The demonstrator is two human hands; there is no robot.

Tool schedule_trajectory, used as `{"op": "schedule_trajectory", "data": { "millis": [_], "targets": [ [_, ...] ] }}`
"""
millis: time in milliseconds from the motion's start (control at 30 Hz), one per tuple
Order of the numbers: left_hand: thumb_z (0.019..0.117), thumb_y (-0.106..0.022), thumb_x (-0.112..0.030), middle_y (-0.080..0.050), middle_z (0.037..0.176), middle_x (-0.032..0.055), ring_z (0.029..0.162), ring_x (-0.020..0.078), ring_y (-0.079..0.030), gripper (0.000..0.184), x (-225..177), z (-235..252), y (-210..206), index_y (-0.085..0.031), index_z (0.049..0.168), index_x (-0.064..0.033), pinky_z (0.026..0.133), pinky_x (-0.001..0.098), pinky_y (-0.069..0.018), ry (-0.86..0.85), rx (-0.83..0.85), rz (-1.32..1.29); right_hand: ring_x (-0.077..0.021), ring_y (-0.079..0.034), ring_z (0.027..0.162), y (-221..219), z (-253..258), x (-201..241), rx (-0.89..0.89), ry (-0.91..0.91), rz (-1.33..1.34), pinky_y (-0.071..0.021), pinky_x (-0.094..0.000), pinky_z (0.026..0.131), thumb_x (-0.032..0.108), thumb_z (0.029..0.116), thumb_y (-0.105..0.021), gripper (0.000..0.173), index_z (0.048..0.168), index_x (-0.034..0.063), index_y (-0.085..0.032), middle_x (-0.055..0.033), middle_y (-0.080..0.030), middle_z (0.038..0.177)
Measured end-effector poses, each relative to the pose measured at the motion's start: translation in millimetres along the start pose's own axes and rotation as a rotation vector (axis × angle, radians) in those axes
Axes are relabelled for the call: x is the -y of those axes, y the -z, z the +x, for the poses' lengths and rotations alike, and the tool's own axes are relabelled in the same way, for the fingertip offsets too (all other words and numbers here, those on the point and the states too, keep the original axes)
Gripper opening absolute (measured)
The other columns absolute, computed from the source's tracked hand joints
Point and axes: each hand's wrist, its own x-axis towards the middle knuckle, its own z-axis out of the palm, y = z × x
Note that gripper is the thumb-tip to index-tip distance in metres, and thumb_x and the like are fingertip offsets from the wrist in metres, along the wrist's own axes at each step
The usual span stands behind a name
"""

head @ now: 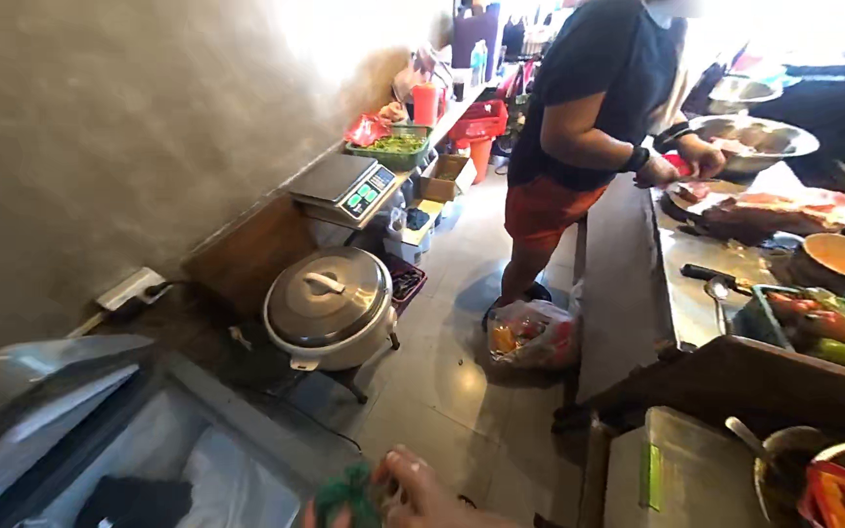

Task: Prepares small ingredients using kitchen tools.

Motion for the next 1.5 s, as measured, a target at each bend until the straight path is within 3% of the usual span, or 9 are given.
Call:
{"op": "schedule_trajectory", "data": {
  "millis": [200,333,500,667,867,1033,1200,1367,1500],
  "targets": [
    [0.0871,-0.06,0.002,-0.071,0.108,0.0079,0.093,0.0116,-0.07,0.039,-5.1,55.2,-93.3,-0.058,0.125,0.0055,0.083,0.0318,-0.0611,-0.131,0.314,0.279,-0.0191,-0.068,0.087,91.5,10.0,-19.6,-0.042,-0.293,0.404,-0.0588,-0.0362,0.076,0.023,0.0934,-0.073,0.053,0.133,-0.004,-0.051,-0.0154,-0.067,0.11],
    [0.0809,-0.06,0.006,-0.068,0.107,0.0087,0.092,0.0148,-0.069,0.039,-1.1,92.6,-141.8,-0.058,0.12,0.0027,0.08,0.0322,-0.0606,-0.04,0.509,0.32,-0.0081,-0.061,0.064,135.6,23.8,-51.8,-0.239,-0.383,0.589,-0.0535,-0.0261,0.06,0.009,0.0905,-0.072,0.019,0.106,0.0002,-0.064,-0.0037,-0.067,0.083],
    [0.072,-0.059,0.006,-0.071,0.095,0.0062,0.082,0.0147,-0.069,0.03,-7.0,152.5,-210.3,-0.062,0.101,-0.0031,0.07,0.0326,-0.0593,0.178,0.531,0.138,-0.0096,-0.057,0.054,190.4,53.3,-77.5,-0.375,-0.438,0.751,-0.0501,-0.0263,0.052,0.016,0.0859,-0.074,0.019,0.09,0.0078,-0.058,-0.0017,-0.063,0.071],
    [0.0801,-0.071,-0.005,-0.071,0.09,0.0104,0.081,0.0185,-0.071,0.03,-25.5,251.2,-272.2,-0.059,0.108,-0.0017,0.072,0.0355,-0.0619,0.357,0.523,-0.054,-0.0163,-0.07,0.07,265.1,128.1,-91.8,-0.288,-0.359,1.031,-0.0618,-0.034,0.069,0.014,0.0964,-0.061,0.016,0.109,0.0049,-0.064,-0.0081,-0.071,0.084],
    [0.0811,-0.076,0.0,-0.068,0.088,0.0079,0.077,0.0175,-0.069,0.023,-72.6,381.9,-337.3,-0.06,0.098,-0.0023,0.071,0.0348,-0.0611,0.101,0.568,0.042,-0.0129,-0.068,0.069,354.1,255.3,-76.6,-0.116,-0.344,0.908,-0.0603,-0.0321,0.067,0.024,0.0905,-0.068,0.021,0.106,0.0101,-0.065,-0.0035,-0.07,0.085],
    [0.087,-0.068,0.003,-0.067,0.098,0.0043,0.088,0.0097,-0.068,0.015,-87.6,473.0,-399.4,-0.064,0.101,-0.0009,0.08,0.0276,-0.0598,-0.309,0.376,0.08,-0.0076,-0.058,0.058,413.9,356.8,-81.8,-0.161,-0.359,0.798,-0.0532,-0.0267,0.058,0.023,0.088,-0.068,0.015,0.095,0.0154,-0.057,0.0035,-0.06,0.071],
    [0.098,-0.054,-0.006,-0.057,0.106,0.0113,0.096,0.0068,-0.06,0.021,-115.8,567.7,-470.6,-0.05,0.114,0.0076,0.087,0.024,-0.054,-0.514,0.152,0.217,-0.0168,-0.069,0.09,481.1,455.8,-95.6,-0.125,-0.201,0.686,-0.0617,-0.0366,0.073,0.034,0.0863,-0.077,0.066,0.136,0.0061,-0.044,-0.0051,-0.065,0.111],
    [0.1032,-0.045,-0.011,-0.052,0.11,0.0146,0.101,0.0061,-0.056,0.031,-149.5,643.0,-530.0,-0.042,0.122,0.0134,0.091,0.0243,-0.0508,-0.57,-0.044,0.307,-0.0169,-0.066,0.096,540.1,577.4,-103.2,-0.203,-0.003,0.298,-0.0563,-0.0341,0.087,0.021,0.0894,-0.078,0.031,0.106,-0.0045,-0.07,-0.0148,-0.067,0.107],
    [0.1018,-0.052,-0.01,-0.051,0.108,0.0099,0.089,0.0027,-0.06,0.042,-195.5,689.4,-565.2,-0.031,0.134,0.0088,0.079,0.0262,-0.0565,-0.486,-0.219,0.237,-0.0135,-0.067,0.087,602.2,658.2,-76.2,-0.03,-0.02,0.434,-0.0567,-0.0331,0.082,0.01,0.098,-0.066,0.027,0.118,-0.0071,-0.065,-0.0146,-0.07,0.102]
  ]
}}
